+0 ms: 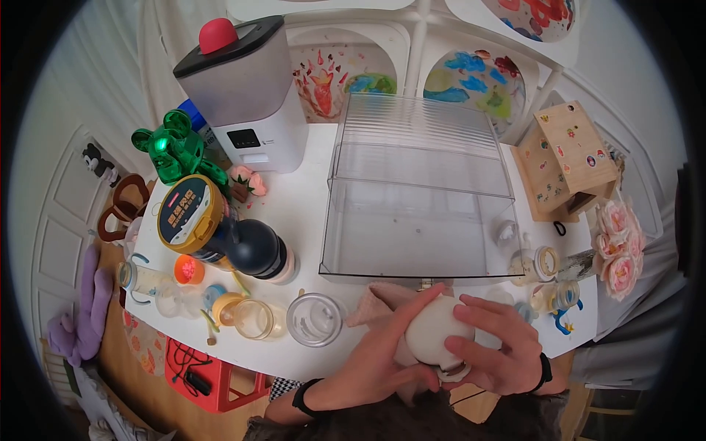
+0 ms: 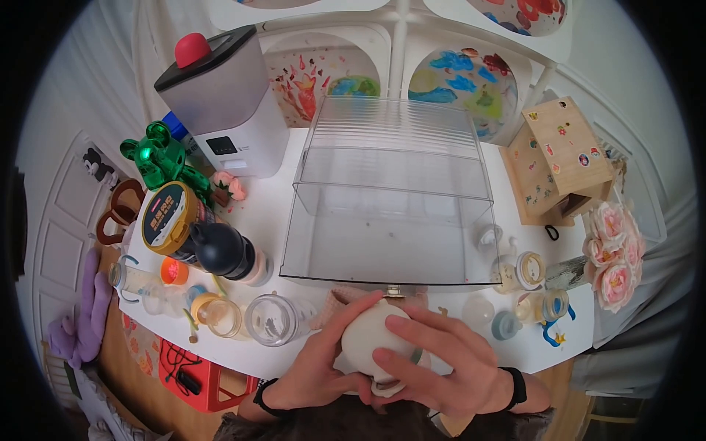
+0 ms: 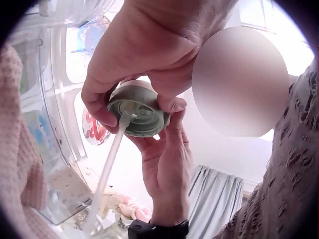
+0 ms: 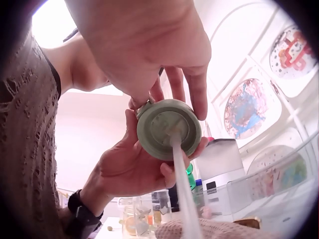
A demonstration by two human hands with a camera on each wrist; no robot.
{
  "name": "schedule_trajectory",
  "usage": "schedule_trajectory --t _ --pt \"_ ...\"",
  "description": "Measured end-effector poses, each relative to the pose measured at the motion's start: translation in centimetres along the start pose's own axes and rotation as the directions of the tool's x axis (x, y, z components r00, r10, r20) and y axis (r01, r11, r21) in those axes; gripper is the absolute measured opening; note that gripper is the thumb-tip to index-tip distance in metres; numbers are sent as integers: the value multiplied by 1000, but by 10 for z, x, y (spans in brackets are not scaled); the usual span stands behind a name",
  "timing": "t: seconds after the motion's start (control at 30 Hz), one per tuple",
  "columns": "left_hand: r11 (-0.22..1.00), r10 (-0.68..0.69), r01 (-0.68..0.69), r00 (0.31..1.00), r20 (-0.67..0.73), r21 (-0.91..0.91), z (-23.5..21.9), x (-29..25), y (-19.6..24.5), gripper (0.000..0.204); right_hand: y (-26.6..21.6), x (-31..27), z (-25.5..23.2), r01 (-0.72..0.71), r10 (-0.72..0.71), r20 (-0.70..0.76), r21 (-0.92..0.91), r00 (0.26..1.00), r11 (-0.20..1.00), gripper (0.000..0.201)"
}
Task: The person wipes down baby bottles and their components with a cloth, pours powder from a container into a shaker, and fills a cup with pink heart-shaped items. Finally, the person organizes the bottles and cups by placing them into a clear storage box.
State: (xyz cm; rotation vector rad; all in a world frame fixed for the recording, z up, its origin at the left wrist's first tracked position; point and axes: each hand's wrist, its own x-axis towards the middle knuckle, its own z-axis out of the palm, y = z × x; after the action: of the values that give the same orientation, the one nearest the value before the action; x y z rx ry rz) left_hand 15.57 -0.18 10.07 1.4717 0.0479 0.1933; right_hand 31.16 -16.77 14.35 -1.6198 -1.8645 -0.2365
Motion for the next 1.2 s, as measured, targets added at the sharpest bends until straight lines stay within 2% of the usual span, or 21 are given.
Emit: schedule_trajectory --t 0.07,0.1,0.13,0.17,0.23,0.4,0.47,0.5,0.53,0.57,0.7,0.73,0.77,0.8,0.87,0.93,1.0,1.07,1.13,1.2 --pt "996 16 -17 1000 5 90 -1 -1 3 111 0 -1 2 -22 21 14 50 1000 999 60" --pt "996 14 -15 1000 2 90 -1 -1 4 111 -4 1 6 -179 185 -11 197 983 964 70" --pt "991 68 -68 998 7 111 -1 -1 4 112 -5 1 8 -320 345 -13 341 938 884 80" --pt "984 122 -123 992 14 132 -1 -1 4 114 -4 3 8 -319 345 -14 342 939 884 80" --pt "983 110 -109 994 -4 149 1 -1 8 113 0 5 6 -389 337 198 393 921 833 96" --pt "975 90 -80 995 -41 205 5 -2 5 108 4 -5 11 -441 361 253 490 898 752 91" --pt "965 81 -53 992 -101 256 4 1 11 104 6 -7 13 -443 360 258 512 896 736 88" --pt "966 80 -52 992 -100 255 4 1 9 104 7 -8 13 -461 373 271 569 887 681 86" --pt "945 145 -101 982 -122 311 3 2 6 102 7 -9 14 -475 385 285 622 878 622 84" --pt "918 210 -147 968 -140 367 2 2 5 100 7 -8 13 -476 385 286 622 877 622 84" --pt "915 263 -184 947 -183 360 7 -5 6 97 8 -7 10 -483 349 337 673 875 561 78" --pt "909 222 -129 955 -199 396 9 -10 6 93 9 -8 10 -491 343 356 697 869 522 77" --pt "900 179 -71 960 -217 430 10 -13 6 89 10 -7 8 -491 343 355 697 870 523 77" --pt "900 179 -71 960 -217 431 10 -13 5 89 10 -6 4 -481 317 363 694 876 536 80" --pt "876 278 -181 947 -160 447 10 -13 1 83 9 0 -1 -468 286 371 693 884 548 82" --pt "853 313 -206 937 -154 479 10 -12 1 81 5 7 -4 -359 202 311 621 929 697 87" --pt "828 349 -233 926 -143 510 11 -11 -1 79 6 6 -2 -361 204 311 621 928 696 87" --pt "807 437 -300 883 -173 508 14 -11 -6 77 8 5 -2 -364 208 311 619 927 696 87" --pt "806 441 -303 881 -173 509 16 -11 -6 76 11 3 -3 -440 245 366 706 898 555 82" --pt "803 446 -308 878 -172 511 16 -11 -6 75 16 -4 -1 -444 236 379 701 895 558 84"
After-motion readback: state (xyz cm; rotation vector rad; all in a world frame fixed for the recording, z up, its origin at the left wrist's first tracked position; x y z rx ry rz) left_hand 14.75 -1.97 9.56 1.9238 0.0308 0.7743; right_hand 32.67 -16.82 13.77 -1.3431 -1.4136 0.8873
